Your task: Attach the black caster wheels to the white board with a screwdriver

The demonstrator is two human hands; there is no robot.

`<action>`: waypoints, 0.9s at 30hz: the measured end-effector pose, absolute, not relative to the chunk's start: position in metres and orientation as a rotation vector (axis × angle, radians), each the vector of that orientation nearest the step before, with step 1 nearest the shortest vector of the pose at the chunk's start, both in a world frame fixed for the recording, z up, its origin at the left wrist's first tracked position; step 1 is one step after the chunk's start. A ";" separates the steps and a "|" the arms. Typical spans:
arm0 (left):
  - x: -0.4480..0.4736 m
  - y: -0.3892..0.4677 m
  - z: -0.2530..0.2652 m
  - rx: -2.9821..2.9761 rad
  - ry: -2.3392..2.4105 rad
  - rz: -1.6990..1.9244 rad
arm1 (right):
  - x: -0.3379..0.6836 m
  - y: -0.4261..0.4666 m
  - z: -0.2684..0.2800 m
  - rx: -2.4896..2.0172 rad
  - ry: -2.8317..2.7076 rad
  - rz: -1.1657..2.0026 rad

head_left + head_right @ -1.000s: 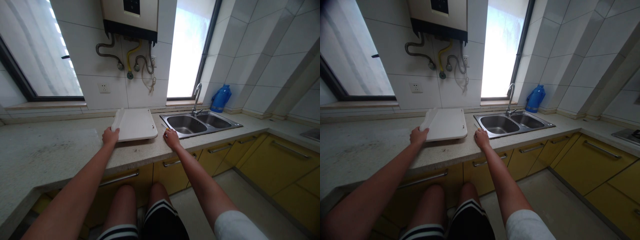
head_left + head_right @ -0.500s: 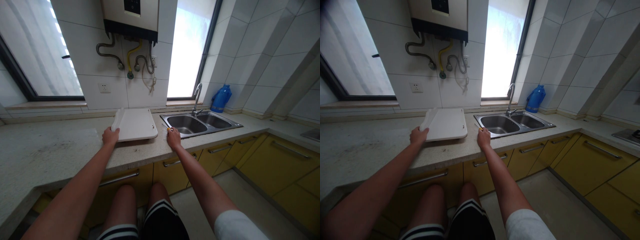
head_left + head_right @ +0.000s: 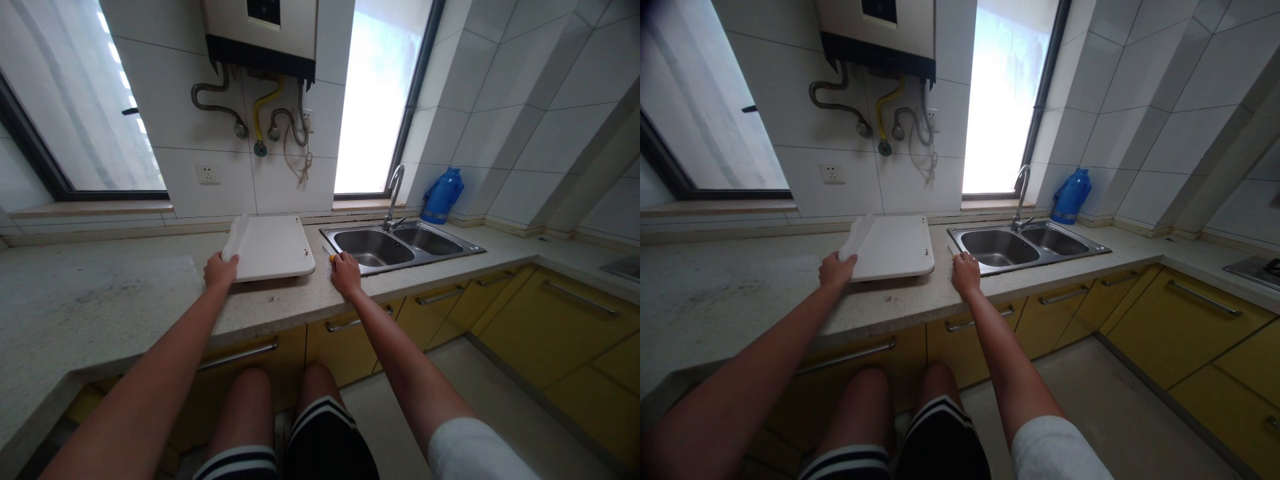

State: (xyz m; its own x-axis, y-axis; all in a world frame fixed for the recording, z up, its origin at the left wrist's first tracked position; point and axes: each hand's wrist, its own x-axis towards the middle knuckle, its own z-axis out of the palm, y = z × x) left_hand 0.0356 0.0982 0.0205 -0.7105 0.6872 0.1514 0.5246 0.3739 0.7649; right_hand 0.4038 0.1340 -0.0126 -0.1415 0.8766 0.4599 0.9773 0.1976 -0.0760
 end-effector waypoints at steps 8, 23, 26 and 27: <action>0.035 0.097 0.022 1.088 2.441 1.238 | 0.403 0.137 -0.016 -1.745 -2.064 -0.342; 0.035 0.098 0.020 1.122 2.459 1.234 | 0.402 0.138 -0.014 -1.850 -2.006 -0.348; 0.033 0.100 0.018 1.151 2.475 1.229 | 0.401 0.137 -0.012 -1.854 -2.005 -0.340; 0.033 0.100 0.017 1.171 2.480 1.231 | 0.401 0.136 -0.012 -1.855 -2.005 -0.336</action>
